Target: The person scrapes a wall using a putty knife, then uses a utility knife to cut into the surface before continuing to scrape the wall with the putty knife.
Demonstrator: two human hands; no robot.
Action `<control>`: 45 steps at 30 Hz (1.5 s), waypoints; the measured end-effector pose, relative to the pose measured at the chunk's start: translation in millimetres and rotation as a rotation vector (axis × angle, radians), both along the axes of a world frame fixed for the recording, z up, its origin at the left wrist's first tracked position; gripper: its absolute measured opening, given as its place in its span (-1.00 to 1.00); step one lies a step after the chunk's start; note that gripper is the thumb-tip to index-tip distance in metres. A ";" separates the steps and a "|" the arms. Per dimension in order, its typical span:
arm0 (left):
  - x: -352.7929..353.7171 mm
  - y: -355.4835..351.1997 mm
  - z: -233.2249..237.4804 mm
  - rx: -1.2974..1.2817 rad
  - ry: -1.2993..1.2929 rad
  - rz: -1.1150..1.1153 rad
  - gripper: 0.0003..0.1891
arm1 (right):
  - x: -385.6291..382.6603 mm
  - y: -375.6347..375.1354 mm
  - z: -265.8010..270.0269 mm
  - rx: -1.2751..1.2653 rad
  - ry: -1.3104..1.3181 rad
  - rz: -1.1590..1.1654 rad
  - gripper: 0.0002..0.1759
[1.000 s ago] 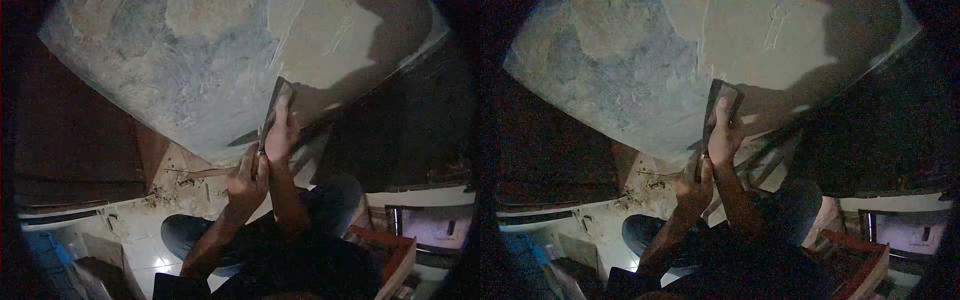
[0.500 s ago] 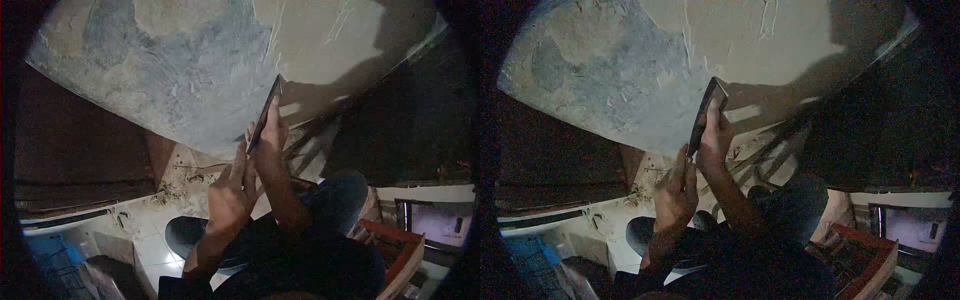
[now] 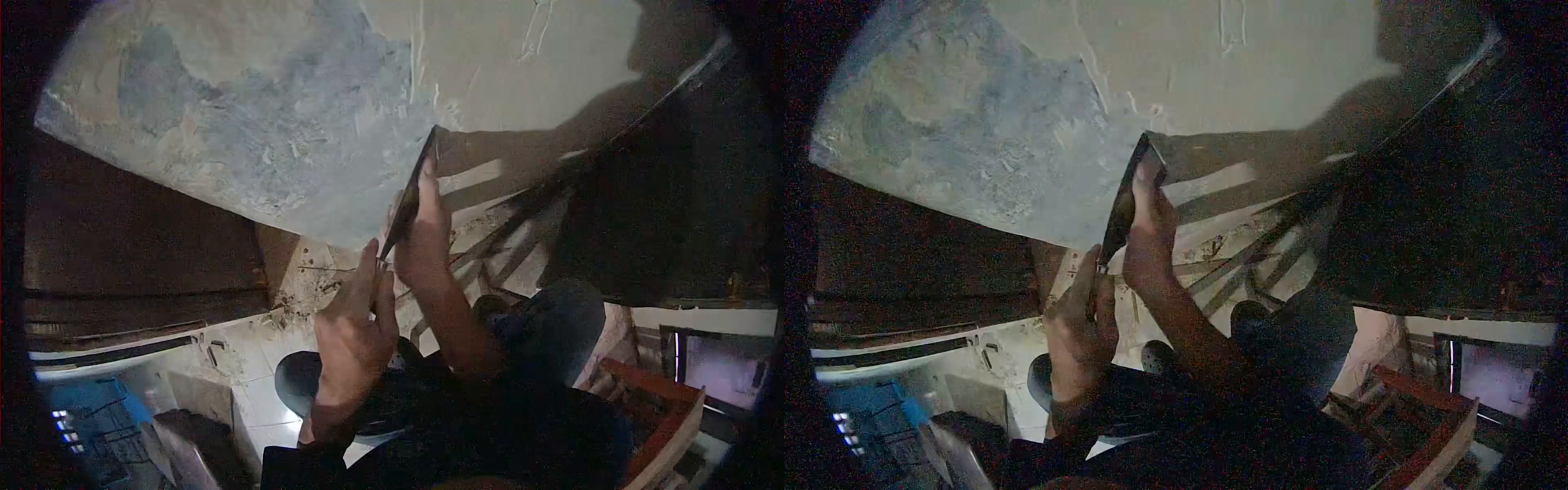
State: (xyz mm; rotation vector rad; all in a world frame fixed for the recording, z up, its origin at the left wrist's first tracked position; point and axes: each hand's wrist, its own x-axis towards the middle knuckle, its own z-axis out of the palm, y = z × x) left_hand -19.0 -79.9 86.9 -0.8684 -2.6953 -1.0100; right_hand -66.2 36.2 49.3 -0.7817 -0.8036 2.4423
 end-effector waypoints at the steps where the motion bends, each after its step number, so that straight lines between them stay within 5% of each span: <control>1: 1.6 -0.6 2.0 -0.026 -0.038 0.022 -0.63 | -1.1 -1.6 -4.2 0.003 0.033 0.023 -0.63; 9: 5.3 11.2 2.2 -0.106 -0.154 0.091 -0.66 | -8.7 -6.9 -13.1 0.033 0.073 -0.105 -0.57; 14: 3.7 14.4 -3.5 -0.027 -0.009 0.043 -0.65 | -20.9 -4.4 -15.6 0.159 0.130 -0.282 -0.54; 16: 6.9 19.4 -12.6 0.012 0.072 0.042 -0.67 | -18.2 -0.2 -23.3 -0.011 0.080 -0.161 -0.47; 18: 10.5 23.3 -12.1 -0.008 -0.275 0.171 -0.73 | -22.8 3.1 -25.2 0.021 -0.001 -0.182 -0.38; 19: 7.8 21.6 -13.9 -0.014 -0.079 0.082 -0.71 | -24.1 5.0 -18.3 0.013 0.007 -0.185 -0.38; 22: 8.3 23.5 -12.5 0.058 -0.030 0.069 -0.66 | -9.6 8.5 2.1 -0.071 -0.029 -0.183 -0.55; 26: 9.6 25.0 -38.1 0.082 0.000 0.094 -0.66 | -9.2 14.5 -11.8 0.081 -0.114 -0.083 -0.49; 30: 6.5 29.3 -17.9 0.003 -0.071 0.096 -0.66 | -15.0 13.9 -20.5 0.137 -0.098 -0.172 -0.48; 34: 10.1 26.0 -45.8 0.080 -0.073 0.108 -0.65 | -19.0 11.3 -23.1 0.268 -0.031 -0.242 -0.45; 38: 4.3 29.5 -19.9 0.013 -0.058 0.093 -0.70 | -18.4 14.4 -12.6 0.063 -0.071 -0.183 -0.50; 42: 15.6 28.4 -38.9 0.044 -0.258 0.184 -0.71 | -12.6 11.1 -23.6 0.240 -0.077 -0.138 -0.49; 45: 5.7 29.7 -32.2 0.089 -0.145 0.120 -0.70 | -21.7 15.4 -17.6 0.260 -0.056 -0.187 -0.47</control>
